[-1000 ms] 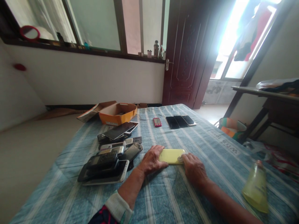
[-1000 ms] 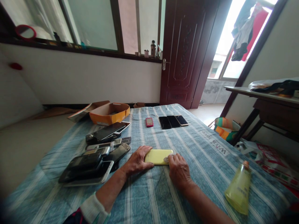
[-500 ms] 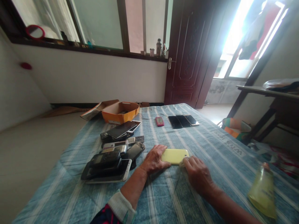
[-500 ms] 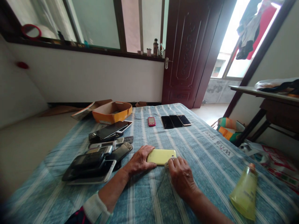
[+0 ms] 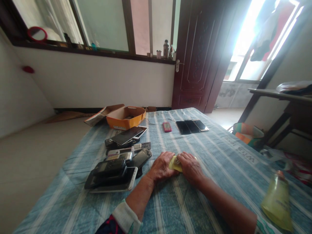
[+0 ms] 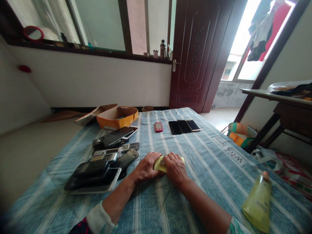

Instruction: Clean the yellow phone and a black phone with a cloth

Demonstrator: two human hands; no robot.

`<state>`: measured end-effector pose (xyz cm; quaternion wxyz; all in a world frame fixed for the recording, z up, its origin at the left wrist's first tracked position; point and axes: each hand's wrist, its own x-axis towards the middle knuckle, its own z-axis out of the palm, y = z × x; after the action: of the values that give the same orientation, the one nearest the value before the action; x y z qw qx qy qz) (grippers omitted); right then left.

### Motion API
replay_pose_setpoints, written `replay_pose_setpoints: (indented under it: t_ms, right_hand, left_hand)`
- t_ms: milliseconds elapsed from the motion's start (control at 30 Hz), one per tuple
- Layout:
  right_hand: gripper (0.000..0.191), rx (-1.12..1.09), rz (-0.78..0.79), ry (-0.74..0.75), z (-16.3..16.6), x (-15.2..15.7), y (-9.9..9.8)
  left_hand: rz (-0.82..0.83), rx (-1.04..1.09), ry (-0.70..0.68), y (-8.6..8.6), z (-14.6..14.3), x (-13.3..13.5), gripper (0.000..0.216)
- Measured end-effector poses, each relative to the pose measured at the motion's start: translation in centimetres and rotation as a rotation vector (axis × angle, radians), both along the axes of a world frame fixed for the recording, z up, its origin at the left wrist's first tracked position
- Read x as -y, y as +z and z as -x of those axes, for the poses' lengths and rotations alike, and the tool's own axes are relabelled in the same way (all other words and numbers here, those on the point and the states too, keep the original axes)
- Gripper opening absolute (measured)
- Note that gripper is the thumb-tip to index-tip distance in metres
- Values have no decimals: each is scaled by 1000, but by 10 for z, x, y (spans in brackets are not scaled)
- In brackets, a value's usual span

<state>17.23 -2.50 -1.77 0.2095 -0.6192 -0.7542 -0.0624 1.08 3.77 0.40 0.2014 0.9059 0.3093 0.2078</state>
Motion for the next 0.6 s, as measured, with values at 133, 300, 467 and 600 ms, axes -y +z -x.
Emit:
replay_pose_setpoints:
  t_ms: [133,300,467,600]
  right_hand:
    - [21,-52,22,46,3,-4,5]
    - [24,-98,52,65,-16,3,1]
    - [24,-99,69,-34,-23,2,-1]
    - [20,-99,104,17,-1,-9,4]
  left_hand:
    - [8,25,2,0,1,1,48]
    - [21,11,27,0,1,2,56]
    - [27,10,28,-2,1,1,62]
    - [37,40,49,-6,1,0,72]
